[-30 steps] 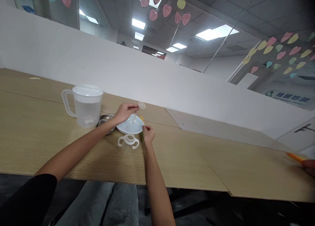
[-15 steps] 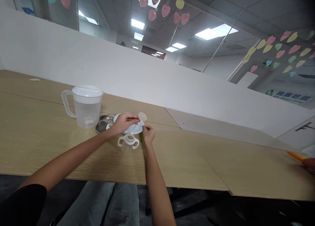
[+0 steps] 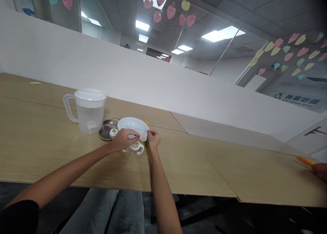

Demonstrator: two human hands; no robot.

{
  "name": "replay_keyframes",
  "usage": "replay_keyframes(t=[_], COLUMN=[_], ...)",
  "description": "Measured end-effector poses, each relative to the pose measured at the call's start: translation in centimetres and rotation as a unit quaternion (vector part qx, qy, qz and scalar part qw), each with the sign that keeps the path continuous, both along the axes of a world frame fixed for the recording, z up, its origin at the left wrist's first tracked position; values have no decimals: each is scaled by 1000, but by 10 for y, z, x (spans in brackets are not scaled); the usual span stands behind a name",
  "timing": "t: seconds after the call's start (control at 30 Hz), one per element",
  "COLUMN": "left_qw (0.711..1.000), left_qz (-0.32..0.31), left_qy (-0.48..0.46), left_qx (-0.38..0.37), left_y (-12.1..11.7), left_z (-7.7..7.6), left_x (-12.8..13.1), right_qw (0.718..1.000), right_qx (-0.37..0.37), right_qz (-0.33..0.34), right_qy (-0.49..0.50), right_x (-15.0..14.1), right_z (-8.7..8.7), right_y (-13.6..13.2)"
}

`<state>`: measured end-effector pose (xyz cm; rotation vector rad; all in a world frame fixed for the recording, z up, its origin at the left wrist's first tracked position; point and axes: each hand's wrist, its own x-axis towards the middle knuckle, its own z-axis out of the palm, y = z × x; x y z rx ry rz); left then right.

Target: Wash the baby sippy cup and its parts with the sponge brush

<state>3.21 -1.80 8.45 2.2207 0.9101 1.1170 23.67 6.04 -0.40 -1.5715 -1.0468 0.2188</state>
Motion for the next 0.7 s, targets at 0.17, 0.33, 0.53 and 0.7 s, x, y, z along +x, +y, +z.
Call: replay_keyframes(t=[0.17,0.33,0.53,0.7], left_qw=[1000,1000,991,962], left_qz=[-7,-10,112,254], left_qy=[11,-1,-39,29], left_qx=[14,7,56,92], left_y=[3,4,29,60], left_z=[-20,-23,-33,-56], left_x=[-5,-4,-25,-62], right_qw=[1000,1000,1000,1000], right_qx=[5,-6,0,-3], right_qz=[0,-1,4,10], right_qy=[-5,1,7,19], right_x=[-1,0,0,0], right_z=[1,2,1,3], right_y=[-1,-2,-2,-4])
